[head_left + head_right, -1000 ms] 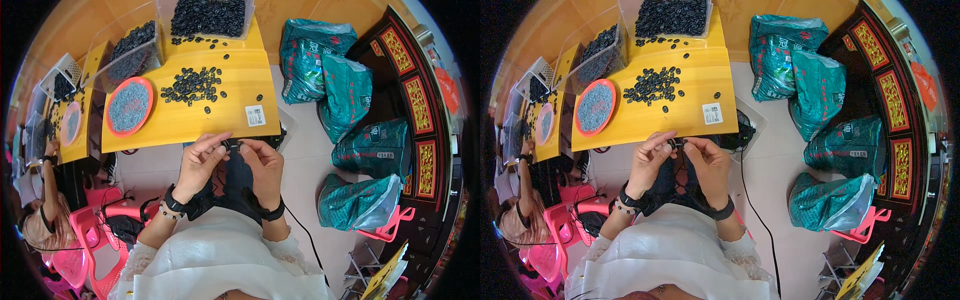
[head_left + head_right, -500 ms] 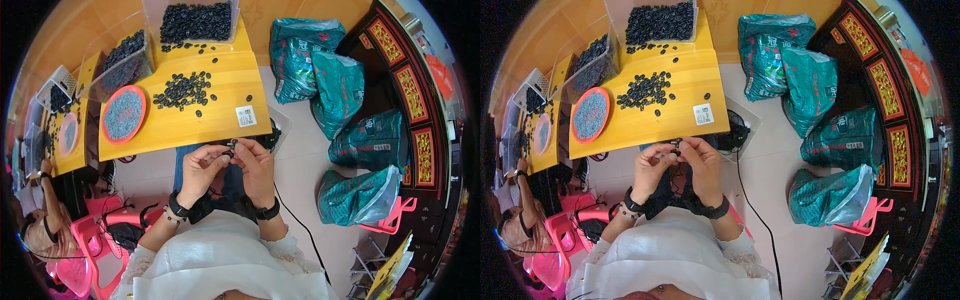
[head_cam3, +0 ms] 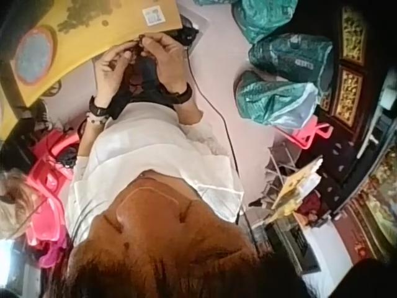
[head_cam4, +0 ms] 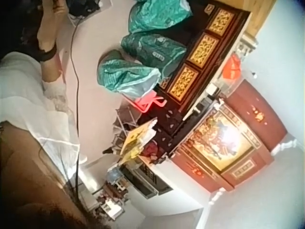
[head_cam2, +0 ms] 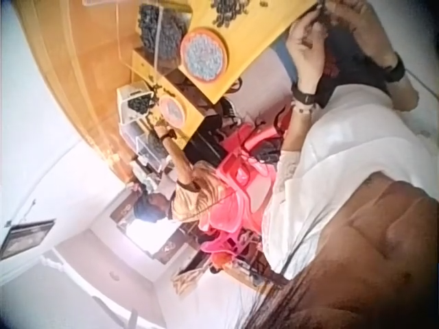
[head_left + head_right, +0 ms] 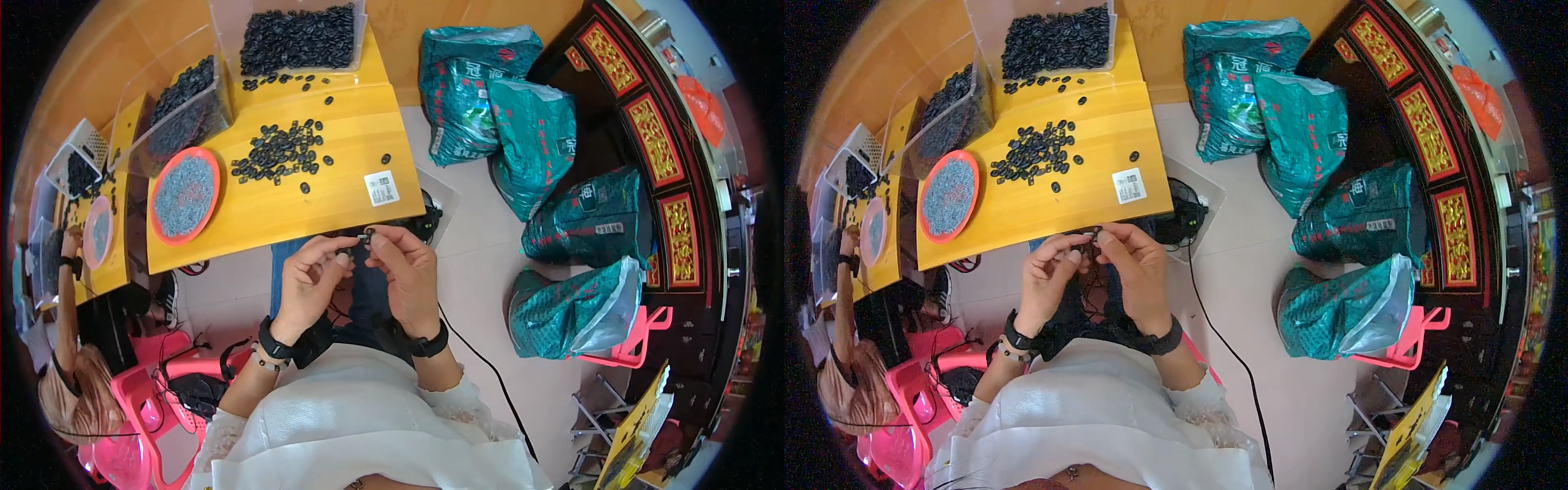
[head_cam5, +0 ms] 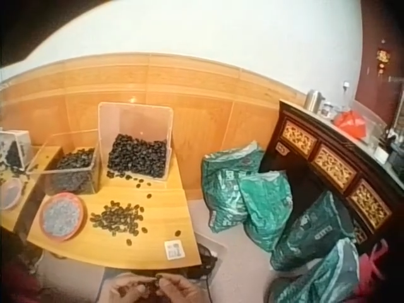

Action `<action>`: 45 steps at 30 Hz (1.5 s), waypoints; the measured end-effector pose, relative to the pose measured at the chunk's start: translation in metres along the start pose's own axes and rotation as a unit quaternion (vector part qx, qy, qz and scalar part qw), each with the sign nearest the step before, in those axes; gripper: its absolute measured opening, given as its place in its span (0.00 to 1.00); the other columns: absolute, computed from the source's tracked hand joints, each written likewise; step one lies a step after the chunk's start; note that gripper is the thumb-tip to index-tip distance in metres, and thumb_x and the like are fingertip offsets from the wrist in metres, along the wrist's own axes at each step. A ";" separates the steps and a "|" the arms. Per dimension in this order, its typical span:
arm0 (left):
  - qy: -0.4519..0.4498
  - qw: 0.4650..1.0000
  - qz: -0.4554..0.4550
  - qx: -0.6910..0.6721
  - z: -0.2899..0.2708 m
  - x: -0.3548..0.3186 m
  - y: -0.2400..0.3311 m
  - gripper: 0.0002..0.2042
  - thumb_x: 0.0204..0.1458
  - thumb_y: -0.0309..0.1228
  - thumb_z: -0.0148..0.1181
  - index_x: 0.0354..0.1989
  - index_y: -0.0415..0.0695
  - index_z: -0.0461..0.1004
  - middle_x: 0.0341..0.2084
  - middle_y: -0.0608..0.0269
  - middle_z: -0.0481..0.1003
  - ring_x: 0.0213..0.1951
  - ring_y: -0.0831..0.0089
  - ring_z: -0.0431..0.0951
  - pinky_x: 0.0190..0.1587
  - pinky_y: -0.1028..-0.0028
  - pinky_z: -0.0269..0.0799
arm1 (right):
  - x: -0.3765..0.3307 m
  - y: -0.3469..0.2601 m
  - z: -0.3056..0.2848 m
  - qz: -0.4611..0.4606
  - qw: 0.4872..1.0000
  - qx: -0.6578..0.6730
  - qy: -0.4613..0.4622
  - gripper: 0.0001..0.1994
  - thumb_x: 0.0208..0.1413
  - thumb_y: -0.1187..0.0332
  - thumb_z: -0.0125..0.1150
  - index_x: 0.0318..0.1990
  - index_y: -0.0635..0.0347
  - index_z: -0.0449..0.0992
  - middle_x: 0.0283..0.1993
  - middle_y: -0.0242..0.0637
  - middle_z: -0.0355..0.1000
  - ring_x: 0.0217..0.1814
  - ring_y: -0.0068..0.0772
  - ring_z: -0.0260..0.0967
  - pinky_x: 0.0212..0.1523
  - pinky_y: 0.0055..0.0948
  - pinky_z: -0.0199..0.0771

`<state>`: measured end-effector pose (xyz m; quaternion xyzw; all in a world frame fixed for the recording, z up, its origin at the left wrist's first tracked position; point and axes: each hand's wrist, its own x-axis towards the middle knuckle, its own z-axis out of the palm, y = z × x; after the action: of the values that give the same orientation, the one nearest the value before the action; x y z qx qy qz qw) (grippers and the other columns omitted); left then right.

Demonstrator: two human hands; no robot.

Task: Manually inspecting and sorting small black components on a workbench.

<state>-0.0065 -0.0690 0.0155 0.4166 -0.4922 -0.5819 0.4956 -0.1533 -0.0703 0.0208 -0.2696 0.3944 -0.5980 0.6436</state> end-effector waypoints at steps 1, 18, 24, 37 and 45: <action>-0.005 1.000 -0.020 -0.004 -0.002 0.000 -0.002 0.11 0.53 0.18 0.53 0.45 0.38 0.74 0.29 0.69 0.71 0.31 0.83 0.72 0.34 0.84 0.67 | 0.000 0.000 0.000 -0.001 1.000 -0.012 0.000 0.08 0.56 0.73 0.56 0.43 0.64 0.75 0.34 0.31 0.74 0.33 0.16 0.69 0.36 0.16 0.70; -0.077 0.994 -0.002 0.080 0.005 0.005 -0.024 0.10 0.61 0.33 0.47 0.32 0.40 0.71 0.21 0.74 0.65 0.24 0.84 0.63 0.28 0.84 0.59 | -0.005 0.005 -0.001 -0.027 0.999 0.011 -0.019 0.08 0.58 0.71 0.55 0.40 0.66 0.74 0.30 0.29 0.72 0.29 0.13 0.67 0.32 0.15 0.69; -0.071 0.990 -0.117 -0.038 0.005 0.003 -0.026 0.15 0.61 0.39 0.47 0.31 0.39 0.71 0.22 0.71 0.68 0.25 0.82 0.64 0.30 0.83 0.59 | -0.007 0.009 -0.003 -0.022 0.999 -0.004 -0.034 0.09 0.58 0.70 0.54 0.41 0.67 0.73 0.28 0.28 0.72 0.23 0.12 0.64 0.23 0.13 0.65; -0.109 0.986 -0.120 -0.027 -0.003 0.004 -0.035 0.13 0.61 0.34 0.49 0.49 0.39 0.69 0.35 0.68 0.74 0.33 0.83 0.71 0.38 0.82 0.67 | -0.012 0.008 -0.010 -0.045 0.998 -0.036 -0.009 0.08 0.58 0.73 0.52 0.40 0.70 0.72 0.26 0.30 0.71 0.24 0.14 0.65 0.24 0.15 0.66; -0.081 0.978 -0.141 -0.131 0.022 -0.002 -0.020 0.17 0.60 0.31 0.50 0.54 0.36 0.64 0.45 0.61 0.72 0.43 0.77 0.73 0.46 0.78 0.69 | -0.010 0.017 -0.010 -0.055 0.998 -0.023 0.010 0.08 0.58 0.72 0.54 0.41 0.68 0.73 0.34 0.32 0.73 0.35 0.17 0.69 0.36 0.18 0.71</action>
<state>-0.0309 -0.0628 -0.0006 0.3647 -0.3865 -0.7371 0.4174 -0.1523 -0.0563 0.0033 -0.2997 0.3990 -0.6259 0.5994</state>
